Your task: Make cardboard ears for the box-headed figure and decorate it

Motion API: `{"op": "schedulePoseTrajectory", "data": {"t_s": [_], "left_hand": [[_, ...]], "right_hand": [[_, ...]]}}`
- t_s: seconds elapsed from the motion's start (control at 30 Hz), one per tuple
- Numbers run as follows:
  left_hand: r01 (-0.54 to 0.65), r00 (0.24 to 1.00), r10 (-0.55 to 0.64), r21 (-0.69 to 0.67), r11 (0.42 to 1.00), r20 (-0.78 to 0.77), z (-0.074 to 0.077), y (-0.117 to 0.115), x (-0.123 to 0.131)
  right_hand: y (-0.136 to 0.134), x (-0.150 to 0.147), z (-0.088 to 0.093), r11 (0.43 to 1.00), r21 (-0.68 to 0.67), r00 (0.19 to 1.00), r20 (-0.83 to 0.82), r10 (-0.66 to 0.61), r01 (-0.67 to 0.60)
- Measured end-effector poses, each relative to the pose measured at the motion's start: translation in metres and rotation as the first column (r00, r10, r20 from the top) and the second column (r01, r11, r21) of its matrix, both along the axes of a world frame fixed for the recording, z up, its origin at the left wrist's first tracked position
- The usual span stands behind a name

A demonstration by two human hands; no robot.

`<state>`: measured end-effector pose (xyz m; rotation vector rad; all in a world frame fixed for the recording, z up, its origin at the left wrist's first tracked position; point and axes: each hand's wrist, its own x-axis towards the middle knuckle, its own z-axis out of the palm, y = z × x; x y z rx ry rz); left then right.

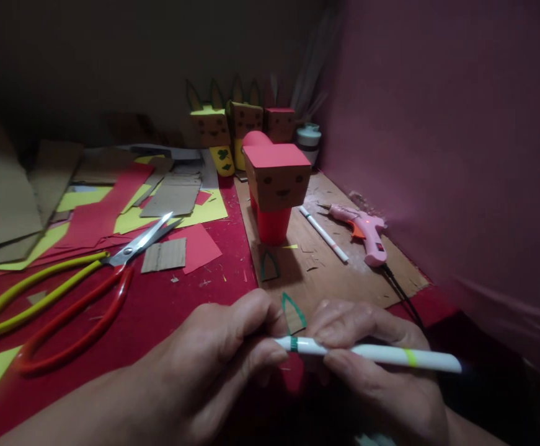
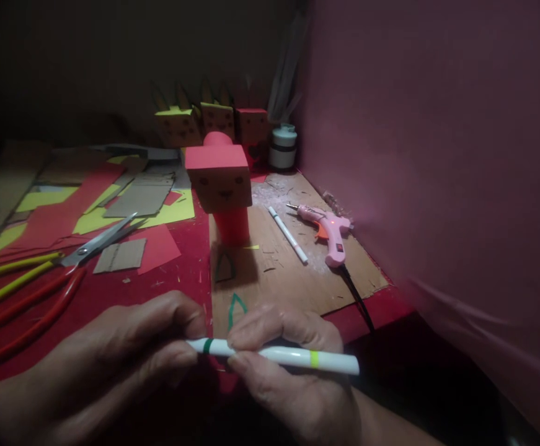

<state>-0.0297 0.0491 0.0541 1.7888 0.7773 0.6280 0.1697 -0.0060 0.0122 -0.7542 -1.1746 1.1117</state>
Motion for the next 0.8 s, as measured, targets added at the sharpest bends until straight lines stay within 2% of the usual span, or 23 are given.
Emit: {"op": "schedulePoseTrajectory", "data": {"t_s": [0.13, 0.2, 0.23, 0.27, 0.3, 0.37, 0.4, 0.47, 0.5, 0.6, 0.63, 0.7, 0.8], "left_hand": [[0.008, 0.995, -0.008, -0.001, 1.0, -0.096, 0.002, 0.013, 0.001], [-0.068, 0.989, 0.07, 0.018, 0.998, -0.128, 0.002, 0.025, -0.001], [-0.134, 0.987, 0.138, 0.053, 0.99, -0.086, 0.001, 0.031, -0.003], [-0.192, 0.98, 0.196, 0.097, 0.977, -0.038, 0.0, 0.036, -0.005], [-0.242, 0.968, 0.249, 0.152, 0.958, -0.025, -0.002, 0.041, -0.006], [-0.306, 0.948, 0.318, 0.25, 0.919, -0.007, -0.007, 0.049, -0.008], [-0.31, 0.945, 0.327, 0.289, 0.906, -0.014, -0.009, 0.052, -0.009], [-0.28, 0.949, 0.311, 0.333, 0.9, -0.042, -0.014, 0.055, -0.009], [-0.259, 0.952, 0.298, 0.35, 0.9, -0.061, -0.016, 0.056, -0.009], [-0.207, 0.954, 0.276, 0.409, 0.889, -0.118, -0.021, 0.057, -0.009], [-0.19, 0.952, 0.273, 0.428, 0.884, -0.141, -0.022, 0.057, -0.009], [-0.159, 0.95, 0.257, 0.435, 0.886, -0.176, -0.024, 0.057, -0.009], [-0.151, 0.953, 0.241, 0.402, 0.903, -0.184, -0.026, 0.058, -0.011]], "right_hand": [[0.001, 0.014, 0.011, 0.999, -0.038, 0.985, 0.17, 0.035, -0.029], [0.007, 0.026, 0.019, 0.995, 0.082, 0.946, 0.313, -0.086, 0.063], [0.013, 0.033, 0.022, 0.972, 0.165, 0.911, 0.349, -0.218, 0.17], [0.021, 0.04, 0.025, 0.942, 0.219, 0.834, 0.442, -0.33, 0.256], [0.03, 0.047, 0.026, 0.92, 0.284, 0.728, 0.566, -0.387, 0.269], [0.05, 0.058, 0.025, 0.929, 0.348, 0.46, 0.809, -0.366, 0.128], [0.06, 0.062, 0.024, 0.909, 0.415, 0.32, 0.856, -0.406, 0.045], [0.077, 0.067, 0.022, 0.911, 0.41, 0.21, 0.895, -0.393, -0.038], [0.083, 0.068, 0.022, 0.902, 0.423, 0.09, 0.905, -0.416, -0.085], [0.094, 0.064, 0.022, 0.916, 0.376, -0.131, 0.91, -0.393, -0.139], [0.096, 0.063, 0.023, 0.925, 0.356, -0.171, 0.911, -0.376, -0.136], [0.098, 0.06, 0.024, 0.93, 0.349, -0.199, 0.909, -0.366, -0.116], [0.094, 0.058, 0.025, 0.905, 0.421, -0.155, 0.891, -0.426, -0.064]]}}
